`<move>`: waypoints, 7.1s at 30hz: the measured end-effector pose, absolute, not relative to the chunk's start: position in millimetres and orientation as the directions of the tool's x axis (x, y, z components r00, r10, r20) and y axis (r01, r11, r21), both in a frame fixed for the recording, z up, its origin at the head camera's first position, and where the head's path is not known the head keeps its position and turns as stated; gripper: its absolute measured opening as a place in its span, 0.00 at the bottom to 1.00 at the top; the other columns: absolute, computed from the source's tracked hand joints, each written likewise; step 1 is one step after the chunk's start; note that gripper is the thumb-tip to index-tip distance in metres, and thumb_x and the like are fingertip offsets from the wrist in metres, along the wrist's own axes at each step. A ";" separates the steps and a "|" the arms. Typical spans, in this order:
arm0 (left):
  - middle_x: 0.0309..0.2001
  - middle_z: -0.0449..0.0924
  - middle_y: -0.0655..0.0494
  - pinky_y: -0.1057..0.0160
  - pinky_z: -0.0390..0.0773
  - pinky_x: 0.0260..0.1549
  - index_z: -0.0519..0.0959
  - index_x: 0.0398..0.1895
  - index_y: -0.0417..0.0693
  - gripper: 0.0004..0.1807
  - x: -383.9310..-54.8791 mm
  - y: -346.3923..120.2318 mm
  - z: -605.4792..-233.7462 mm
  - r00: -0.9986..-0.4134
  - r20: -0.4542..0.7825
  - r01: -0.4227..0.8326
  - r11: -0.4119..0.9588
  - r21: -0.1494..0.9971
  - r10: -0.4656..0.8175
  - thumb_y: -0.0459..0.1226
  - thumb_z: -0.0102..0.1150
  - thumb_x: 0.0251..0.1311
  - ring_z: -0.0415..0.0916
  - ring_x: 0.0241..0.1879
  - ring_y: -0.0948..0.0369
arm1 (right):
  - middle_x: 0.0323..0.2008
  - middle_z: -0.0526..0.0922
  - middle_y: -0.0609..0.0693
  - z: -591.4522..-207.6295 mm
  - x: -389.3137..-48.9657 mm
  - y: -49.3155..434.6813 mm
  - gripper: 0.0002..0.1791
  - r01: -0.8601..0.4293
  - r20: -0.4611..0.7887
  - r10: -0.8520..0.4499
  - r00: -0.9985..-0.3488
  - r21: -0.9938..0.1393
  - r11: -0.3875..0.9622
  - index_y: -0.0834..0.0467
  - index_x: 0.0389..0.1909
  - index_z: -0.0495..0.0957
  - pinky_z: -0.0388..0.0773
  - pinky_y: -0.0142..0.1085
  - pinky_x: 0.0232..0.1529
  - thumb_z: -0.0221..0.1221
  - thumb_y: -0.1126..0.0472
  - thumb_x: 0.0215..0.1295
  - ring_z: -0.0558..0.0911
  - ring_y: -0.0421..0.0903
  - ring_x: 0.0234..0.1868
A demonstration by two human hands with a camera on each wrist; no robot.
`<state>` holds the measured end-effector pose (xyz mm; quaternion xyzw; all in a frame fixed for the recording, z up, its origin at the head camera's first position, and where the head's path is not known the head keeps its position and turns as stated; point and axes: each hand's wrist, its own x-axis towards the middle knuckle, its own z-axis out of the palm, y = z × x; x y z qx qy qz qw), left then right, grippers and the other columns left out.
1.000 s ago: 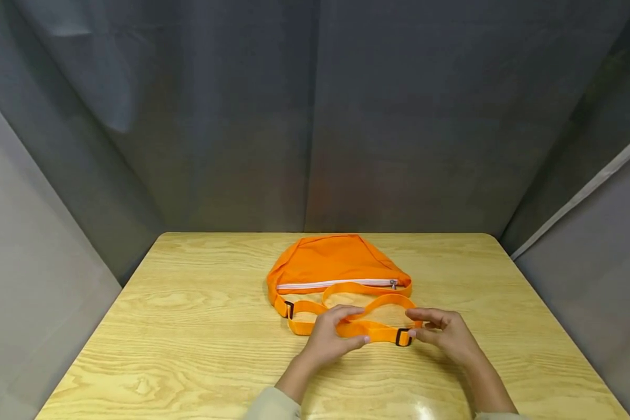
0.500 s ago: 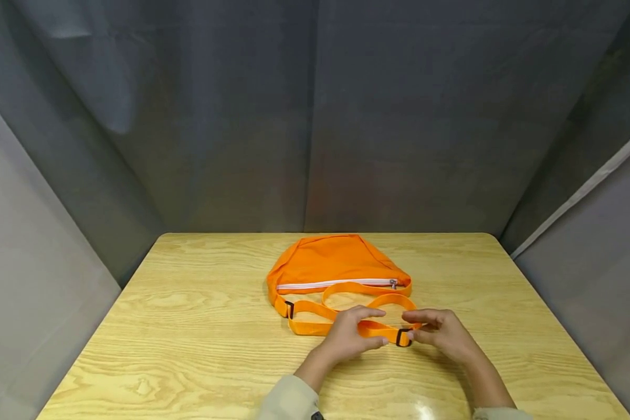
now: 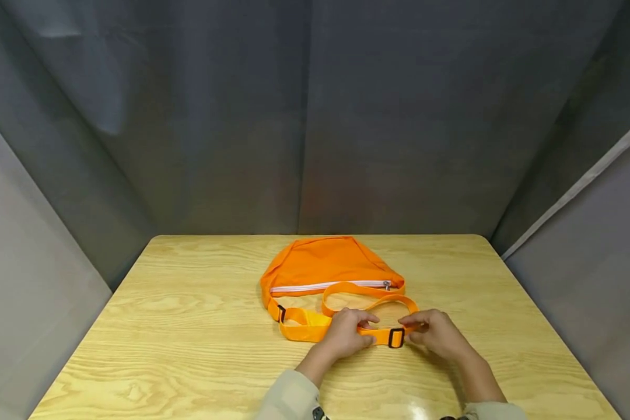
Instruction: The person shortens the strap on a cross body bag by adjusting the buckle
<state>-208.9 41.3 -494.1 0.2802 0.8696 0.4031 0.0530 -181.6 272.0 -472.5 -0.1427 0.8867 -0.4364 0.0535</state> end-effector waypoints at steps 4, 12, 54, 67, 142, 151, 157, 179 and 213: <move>0.27 0.74 0.72 0.71 0.66 0.33 0.85 0.39 0.55 0.11 -208.8 39.5 -498.4 -0.829 0.137 0.460 0.521 0.719 0.543 0.35 0.68 0.50 0.66 0.29 0.73 | 0.35 0.82 0.55 -473.3 -180.0 269.4 0.13 -0.197 0.020 -0.299 -0.954 -0.793 0.577 0.68 0.41 0.81 0.78 0.33 0.32 0.65 0.74 0.51 0.81 0.47 0.34; 0.29 0.74 0.68 0.71 0.69 0.31 0.84 0.35 0.51 0.09 -204.4 30.5 -477.9 -0.817 0.167 0.462 0.453 0.763 0.552 0.32 0.64 0.50 0.68 0.30 0.69 | 0.34 0.83 0.48 -458.7 -174.5 263.2 0.09 -0.222 0.080 -0.250 -0.965 -0.757 0.614 0.58 0.36 0.85 0.76 0.39 0.37 0.66 0.70 0.52 0.78 0.48 0.38; 0.38 0.80 0.63 0.64 0.73 0.43 0.83 0.39 0.46 0.10 -160.3 -36.9 -437.1 -0.784 0.372 0.580 0.376 0.722 0.497 0.32 0.67 0.52 0.75 0.40 0.67 | 0.30 0.83 0.49 -425.6 -141.7 205.1 0.03 -0.323 0.224 -0.270 -0.936 -0.851 0.415 0.55 0.31 0.83 0.74 0.38 0.37 0.65 0.65 0.55 0.77 0.43 0.33; 0.39 0.79 0.64 0.56 0.65 0.47 0.79 0.45 0.52 0.30 -152.2 -37.3 -435.7 -0.580 0.631 0.808 0.460 0.368 0.515 0.44 0.78 0.32 0.73 0.42 0.66 | 0.30 0.83 0.46 -415.6 -140.7 189.6 0.04 -0.258 0.162 -0.286 -0.945 -0.903 0.343 0.56 0.32 0.83 0.74 0.39 0.32 0.65 0.60 0.56 0.76 0.47 0.33; 0.37 0.78 0.66 0.66 0.73 0.34 0.82 0.42 0.54 0.28 -154.3 -58.4 -438.2 -0.704 0.528 0.678 0.227 0.699 0.474 0.41 0.80 0.29 0.72 0.36 0.64 | 0.24 0.77 0.52 -431.9 -142.4 188.3 0.03 -0.302 0.206 -0.452 -0.868 -0.941 0.152 0.65 0.34 0.77 0.71 0.30 0.21 0.59 0.69 0.61 0.71 0.37 0.22; 0.38 0.81 0.56 0.64 0.75 0.35 0.81 0.41 0.45 0.28 -147.7 -57.9 -425.7 -0.718 0.520 0.650 0.177 0.739 0.463 0.32 0.79 0.29 0.75 0.35 0.61 | 0.20 0.72 0.48 -435.7 -143.2 180.8 0.02 -0.308 0.256 -0.469 -0.845 -0.951 0.035 0.65 0.35 0.74 0.67 0.33 0.16 0.55 0.73 0.63 0.68 0.36 0.19; 0.36 0.81 0.51 0.63 0.76 0.35 0.81 0.39 0.39 0.27 -140.7 -57.8 -409.1 -0.720 0.518 0.645 0.167 0.746 0.462 0.29 0.79 0.28 0.76 0.35 0.57 | 0.20 0.73 0.53 -433.2 -144.3 173.5 0.02 -0.312 0.283 -0.485 -0.827 -0.950 -0.022 0.69 0.35 0.73 0.66 0.34 0.15 0.54 0.73 0.63 0.68 0.36 0.19; 0.40 0.80 0.63 0.65 0.75 0.36 0.81 0.46 0.51 0.28 -155.3 -69.3 -439.0 -0.767 0.427 0.559 0.170 0.812 0.479 0.37 0.77 0.35 0.75 0.37 0.64 | 0.25 0.76 0.53 -438.5 -145.7 189.6 0.04 -0.268 0.210 -0.459 -0.864 -0.961 0.064 0.68 0.35 0.76 0.71 0.31 0.21 0.57 0.71 0.62 0.71 0.37 0.22; 0.41 0.82 0.50 0.61 0.77 0.40 0.81 0.42 0.38 0.25 -141.6 -68.1 -407.2 -0.800 0.371 0.473 0.117 0.873 0.471 0.28 0.76 0.34 0.78 0.41 0.58 | 0.26 0.78 0.49 -442.9 -147.6 189.8 0.06 -0.246 0.219 -0.486 -0.846 -0.969 -0.009 0.72 0.36 0.75 0.73 0.30 0.23 0.57 0.71 0.62 0.73 0.36 0.24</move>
